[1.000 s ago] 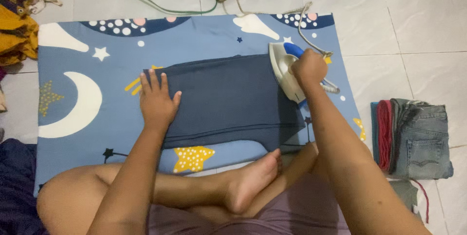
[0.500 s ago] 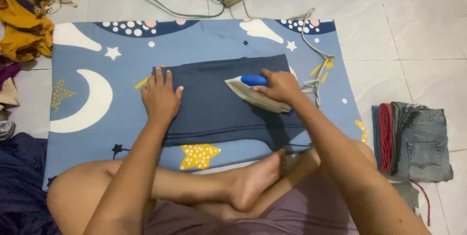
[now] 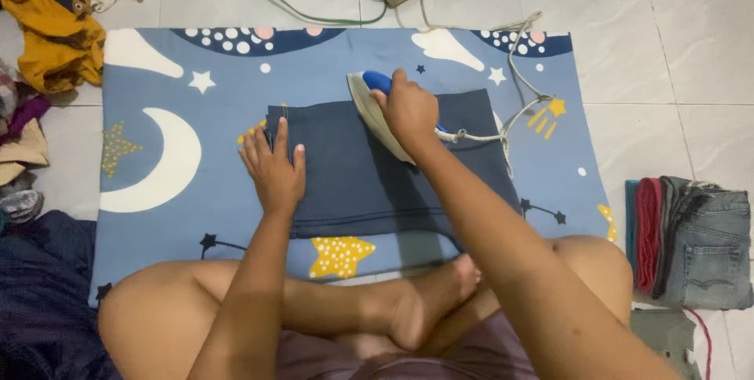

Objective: The person irons a pair of dark trousers laid out on a patterned mat on the floor. They use a handheld electric iron to smooth the fabric, then fold the trousers neatly.

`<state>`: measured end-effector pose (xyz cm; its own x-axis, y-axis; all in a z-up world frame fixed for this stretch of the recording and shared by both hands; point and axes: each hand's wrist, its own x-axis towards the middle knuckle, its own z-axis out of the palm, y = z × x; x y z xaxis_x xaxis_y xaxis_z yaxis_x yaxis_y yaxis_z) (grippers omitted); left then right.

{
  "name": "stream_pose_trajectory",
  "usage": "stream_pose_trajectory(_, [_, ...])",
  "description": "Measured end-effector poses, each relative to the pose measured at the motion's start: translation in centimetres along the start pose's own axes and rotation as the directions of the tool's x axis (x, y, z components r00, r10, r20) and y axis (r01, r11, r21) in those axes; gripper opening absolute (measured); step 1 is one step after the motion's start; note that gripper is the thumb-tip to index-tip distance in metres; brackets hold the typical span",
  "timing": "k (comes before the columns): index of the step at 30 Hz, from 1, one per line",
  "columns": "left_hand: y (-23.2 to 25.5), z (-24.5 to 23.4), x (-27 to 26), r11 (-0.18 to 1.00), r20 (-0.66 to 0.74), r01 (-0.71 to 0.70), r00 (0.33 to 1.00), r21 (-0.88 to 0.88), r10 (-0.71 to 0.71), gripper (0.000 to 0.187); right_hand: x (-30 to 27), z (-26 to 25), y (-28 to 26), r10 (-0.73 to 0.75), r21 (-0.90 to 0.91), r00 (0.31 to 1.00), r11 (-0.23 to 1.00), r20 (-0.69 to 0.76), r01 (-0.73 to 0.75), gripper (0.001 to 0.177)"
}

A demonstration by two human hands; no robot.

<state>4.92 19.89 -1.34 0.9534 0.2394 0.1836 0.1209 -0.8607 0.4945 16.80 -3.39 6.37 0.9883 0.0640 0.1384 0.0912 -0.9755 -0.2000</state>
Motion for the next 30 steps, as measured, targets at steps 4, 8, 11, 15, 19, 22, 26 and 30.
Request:
stream_pose_trajectory(4, [-0.6,0.0,-0.2,0.999,-0.045,-0.003,0.999,-0.050,0.001,0.057,1.4,1.0,-0.8,0.072,0.046,0.997,0.996,0.001,-0.072,0.051])
stream_pose_trajectory(8, [-0.7,0.2,-0.2,0.986,-0.111,0.052,0.991,-0.158,-0.070,0.044,0.6,-1.0,0.3,0.069,0.084,0.965,0.992,0.255,-0.093,0.053])
stream_pose_trajectory(11, [-0.9,0.3,-0.5,0.987,-0.122,0.051,0.990,-0.150,-0.070,0.041,-2.9,-2.9,1.3,-0.030,0.067,0.934,0.998,0.355,0.006,0.058])
stream_pose_trajectory(15, [-0.9,0.6,-0.2,0.989,-0.140,0.043,0.988,-0.141,-0.063,0.043,-6.1,-4.7,1.2,-0.151,0.042,0.918,0.988,0.366,0.146,0.061])
stream_pose_trajectory(19, [-1.0,0.8,-0.4,0.994,-0.182,-0.001,0.983,-0.112,-0.019,0.048,-6.0,-4.6,-0.1,-0.259,0.034,0.934,0.965,0.246,0.259,0.061])
stream_pose_trajectory(22, [-0.8,0.9,-0.4,0.995,-0.189,-0.019,0.982,-0.098,0.000,0.049,-4.0,-3.5,-2.1,-0.331,0.024,0.916,0.942,0.229,0.334,0.062])
stream_pose_trajectory(26, [-0.8,0.6,-0.2,0.997,-0.136,-0.001,0.991,-0.081,-0.010,0.051,-1.5,-1.9,-4.6,-0.387,0.124,0.917,0.919,0.098,0.375,0.054])
stream_pose_trajectory(30, [-0.7,0.6,-0.3,0.996,-0.190,-0.026,0.982,-0.087,0.009,0.050,-0.1,-0.3,-7.5,-0.240,0.117,0.967,0.966,0.087,0.230,0.055])
